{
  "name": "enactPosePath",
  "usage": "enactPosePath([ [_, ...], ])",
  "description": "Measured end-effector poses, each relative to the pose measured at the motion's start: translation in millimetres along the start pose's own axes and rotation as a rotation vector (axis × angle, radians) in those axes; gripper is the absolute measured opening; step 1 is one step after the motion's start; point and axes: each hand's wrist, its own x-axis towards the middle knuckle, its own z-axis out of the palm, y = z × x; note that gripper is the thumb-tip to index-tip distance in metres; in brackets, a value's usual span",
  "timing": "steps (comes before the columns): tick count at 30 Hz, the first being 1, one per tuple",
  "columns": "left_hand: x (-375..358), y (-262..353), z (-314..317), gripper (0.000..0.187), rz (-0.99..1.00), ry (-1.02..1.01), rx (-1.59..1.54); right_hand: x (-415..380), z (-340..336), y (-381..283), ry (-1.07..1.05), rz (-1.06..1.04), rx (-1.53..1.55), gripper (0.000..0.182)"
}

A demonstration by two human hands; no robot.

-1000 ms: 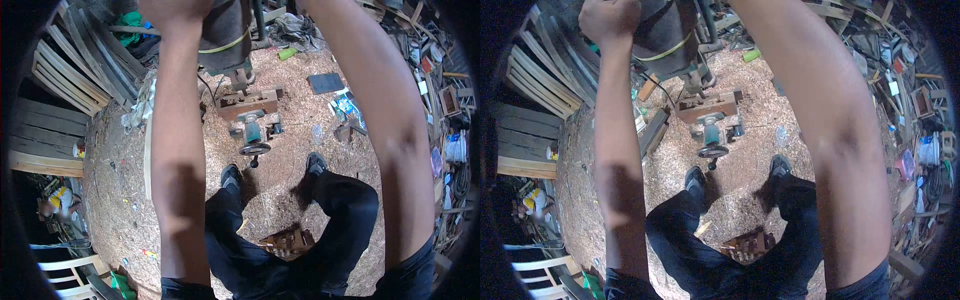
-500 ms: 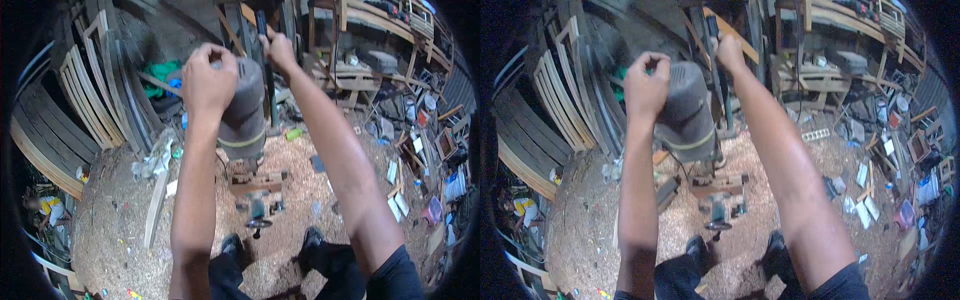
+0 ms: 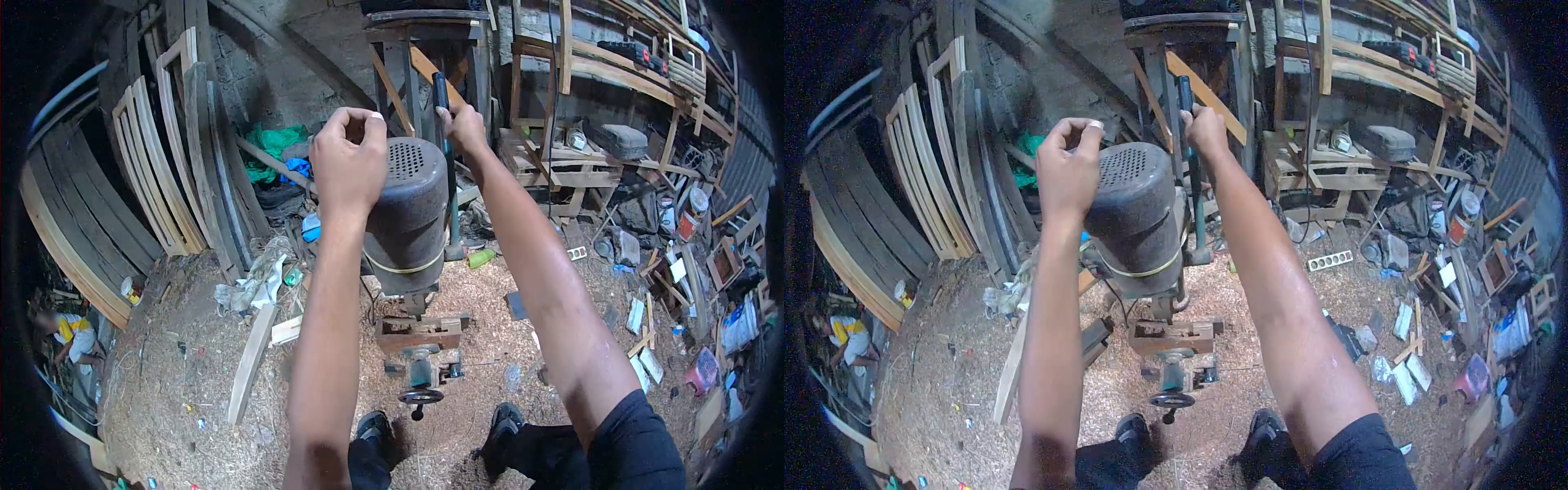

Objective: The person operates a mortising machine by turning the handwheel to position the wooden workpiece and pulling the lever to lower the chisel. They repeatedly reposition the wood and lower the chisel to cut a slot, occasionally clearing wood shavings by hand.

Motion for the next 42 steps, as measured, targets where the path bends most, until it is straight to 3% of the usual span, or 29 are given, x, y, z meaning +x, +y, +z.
enactPosePath([
  [4, -19.9, -6.5, -5.2, 0.024, 0.064, 0.006, -0.020, -29.5, -0.7, 15.7, -0.006, -0.028, 0.059, 0.024],
  [7, -49.2, -24.7, -11.2, 0.032, 0.253, 0.028, 0.052, -51.2, -2.6, 33.6, -0.034, 0.000, 0.043, 0.034],
  [8, -59.0, -28.4, -15.5, 0.035, 0.282, 0.039, 0.036, -58.7, 9.3, 50.8, 0.056, -0.060, 0.090, 0.035],
  [10, -86.5, -36.9, -22.1, 0.042, 0.290, 0.030, 0.020, -112.9, -28.2, 12.1, -0.062, 0.030, 0.112, 0.035],
  [12, -118.3, -33.4, -32.9, 0.050, 0.246, -0.010, 0.079, -147.9, -20.8, 34.4, -0.069, 0.021, -0.022, 0.035],
  [14, -156.6, -48.9, -44.7, 0.048, 0.197, -0.050, 0.135, -208.9, -46.4, 13.3, -0.103, 0.026, 0.021, 0.033],
  [16, -206.7, -64.9, -55.3, 0.042, 0.030, -0.130, 0.132, -265.4, -45.8, 36.1, -0.067, -0.008, 0.036, 0.032],
  [18, -258.2, -88.8, -68.0, 0.034, -0.116, -0.199, 0.157, -327.1, -52.9, 48.0, -0.268, 0.201, 0.027, 0.034],
  [20, -319.8, -124.8, -78.1, 0.027, -0.293, -0.274, 0.164, -402.2, -47.4, 71.4, -0.363, 0.276, 0.064, 0.037],
  [22, -363.3, -153.2, -82.5, 0.031, -0.459, -0.371, 0.204, -454.4, -41.9, 85.3, -0.666, 0.407, -0.051, 0.036],
  [25, -417.8, -175.1, -95.9, 0.041, -0.612, -0.504, 0.330, -514.2, -35.9, 71.0, -0.910, 0.267, -0.203, 0.038],
  [28, -441.3, -183.9, -92.7, 0.041, -0.656, -0.494, 0.317, -553.4, -20.8, 65.1, -0.608, 0.357, -0.212, 0.045],
  [29, -442.9, -180.6, -90.0, 0.038, -0.679, -0.482, 0.314, -562.5, -14.8, 69.6, -0.608, 0.506, -0.144, 0.054],
  [32, -439.6, -185.1, -82.1, 0.042, -0.734, -0.518, 0.276, -585.8, -3.8, 43.2, -0.491, 0.614, -0.241, 0.062],
  [33, -437.3, -182.9, -80.6, 0.044, -0.754, -0.544, 0.264, -593.7, 1.8, 50.8, -0.436, 0.477, -0.157, 0.064],
  [36, -447.0, -197.8, -74.8, 0.051, -0.763, -0.524, 0.220, -589.9, 29.4, 80.5, -0.287, 0.503, 0.174, 0.055],
  [37, -450.1, -205.8, -73.1, 0.053, -0.795, -0.518, 0.188, -589.2, 30.5, 85.3, -0.361, 0.460, 0.112, 0.041],
  [40, -454.5, -219.9, -56.4, 0.055, -0.833, -0.430, 0.110, -593.6, 46.2, 100.5, -0.377, 0.579, 0.494, 0.031],
  [42, -459.5, -233.8, -43.0, 0.053, -0.932, -0.424, 0.110, -605.1, 63.3, 120.5, -0.288, 0.720, 0.553, 0.032],
])
